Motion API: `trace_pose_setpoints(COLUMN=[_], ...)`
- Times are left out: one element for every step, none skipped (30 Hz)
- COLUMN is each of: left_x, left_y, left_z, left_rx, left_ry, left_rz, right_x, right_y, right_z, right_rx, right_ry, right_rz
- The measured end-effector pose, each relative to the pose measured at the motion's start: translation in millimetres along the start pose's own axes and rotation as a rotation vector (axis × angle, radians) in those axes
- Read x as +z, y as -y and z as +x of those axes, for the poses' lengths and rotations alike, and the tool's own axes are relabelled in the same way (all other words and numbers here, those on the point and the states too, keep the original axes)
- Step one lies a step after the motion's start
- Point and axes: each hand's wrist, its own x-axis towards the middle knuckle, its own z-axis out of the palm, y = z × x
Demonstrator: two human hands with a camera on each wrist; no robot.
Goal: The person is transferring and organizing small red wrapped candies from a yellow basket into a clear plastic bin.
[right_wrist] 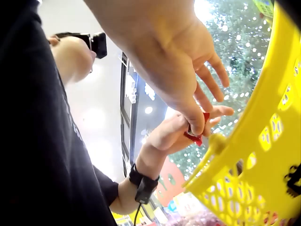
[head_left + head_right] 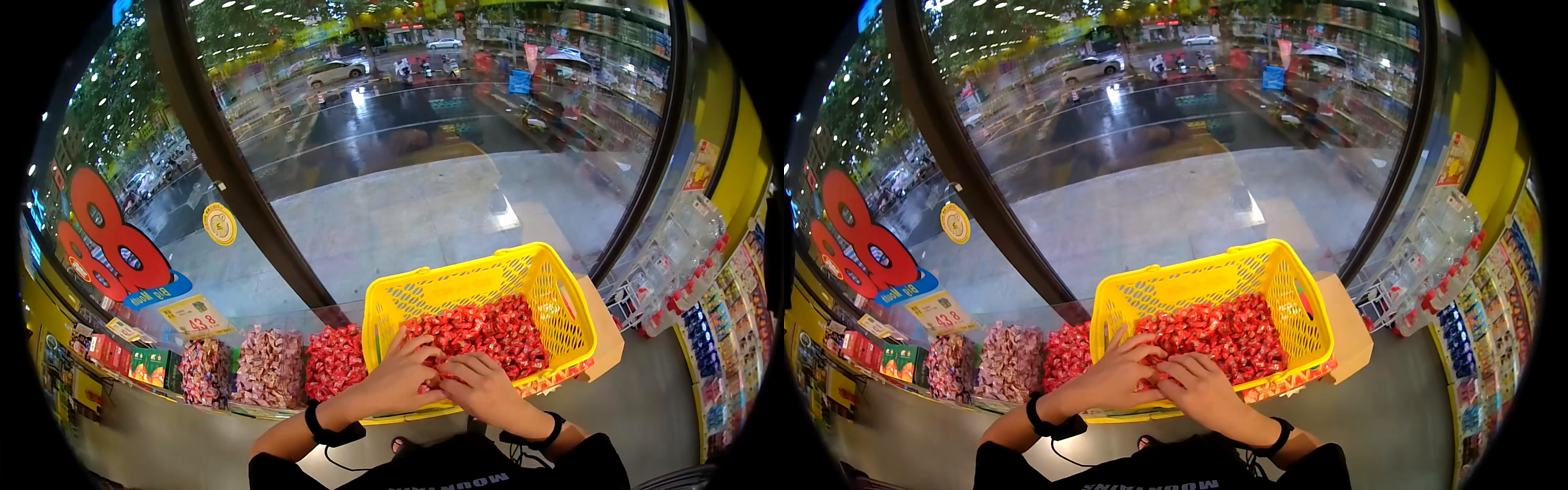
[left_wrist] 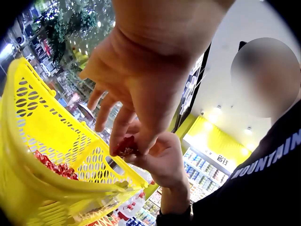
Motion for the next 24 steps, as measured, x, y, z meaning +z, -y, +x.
trace_pose_setpoints(left_x=[-2, -4, -5, 0, 6, 13, 17, 24, 30, 34, 35, 36, 38, 40, 41, 42, 44, 45, 46, 46, 44, 46, 51, 57], left_y=[2, 5, 9, 14, 21, 26, 30, 35, 39, 41, 43, 45, 47, 49, 50, 51, 52, 54, 57, 60, 64, 72, 84, 98], left_z=[-18, -34, -49, -62, -75, -87, -96, -104, -111, -117, -123, -128, -132, -135, -137, -139, -141, -143, -147, -150, -154, -159, -163, -168], left_rx=[-0.005, -0.011, 0.027, 0.038, 0.047, 0.054, 0.044, 0.026, 0.009, -0.007, -0.012, -0.005, 0.001, 0.004, 0.003, 0.001, -0.003, -0.019, -0.036, -0.053, -0.088, -0.138, -0.187, -0.235], left_ry=[-0.066, -0.134, -0.211, -0.258, -0.304, -0.346, -0.407, -0.448, -0.49, -0.535, -0.566, -0.608, -0.651, -0.694, -0.718, -0.74, -0.761, -0.759, -0.756, -0.754, -0.769, -0.782, -0.795, -0.807], left_rz=[-0.01, -0.02, -0.01, 0.03, 0.071, 0.113, 0.09, 0.098, 0.107, 0.116, 0.118, 0.109, 0.099, 0.089, 0.089, 0.09, 0.091, 0.087, 0.084, 0.084, 0.078, 0.079, 0.082, 0.085], right_x=[5, 11, 18, 24, 32, 41, 49, 56, 60, 64, 69, 72, 74, 74, 74, 75, 75, 75, 75, 75, 77, 78, 78, 78], right_y=[11, 21, 31, 40, 48, 55, 62, 69, 74, 78, 81, 85, 88, 90, 93, 95, 97, 98, 97, 96, 92, 90, 87, 84], right_z=[8, 16, 23, 28, 33, 36, 40, 43, 46, 48, 49, 51, 53, 56, 58, 60, 61, 62, 63, 63, 62, 62, 62, 62], right_rx=[0.017, 0.037, 0.056, 0.075, 0.079, 0.083, 0.091, 0.097, 0.104, 0.108, 0.121, 0.124, 0.124, 0.124, 0.129, 0.134, 0.139, 0.144, 0.148, 0.151, 0.142, 0.143, 0.144, 0.147], right_ry=[-0.009, -0.01, -0.01, -0.01, -0.006, -0.004, -0.005, -0.015, -0.026, -0.036, -0.032, -0.027, -0.021, -0.014, -0.008, -0.001, 0.006, 0.016, 0.024, 0.031, 0.025, 0.032, 0.036, 0.039], right_rz=[-0.005, 0.016, 0.04, 0.067, 0.063, 0.062, 0.062, 0.063, 0.063, 0.061, 0.079, 0.087, 0.094, 0.103, 0.107, 0.113, 0.121, 0.12, 0.121, 0.122, 0.111, 0.096, 0.081, 0.067])
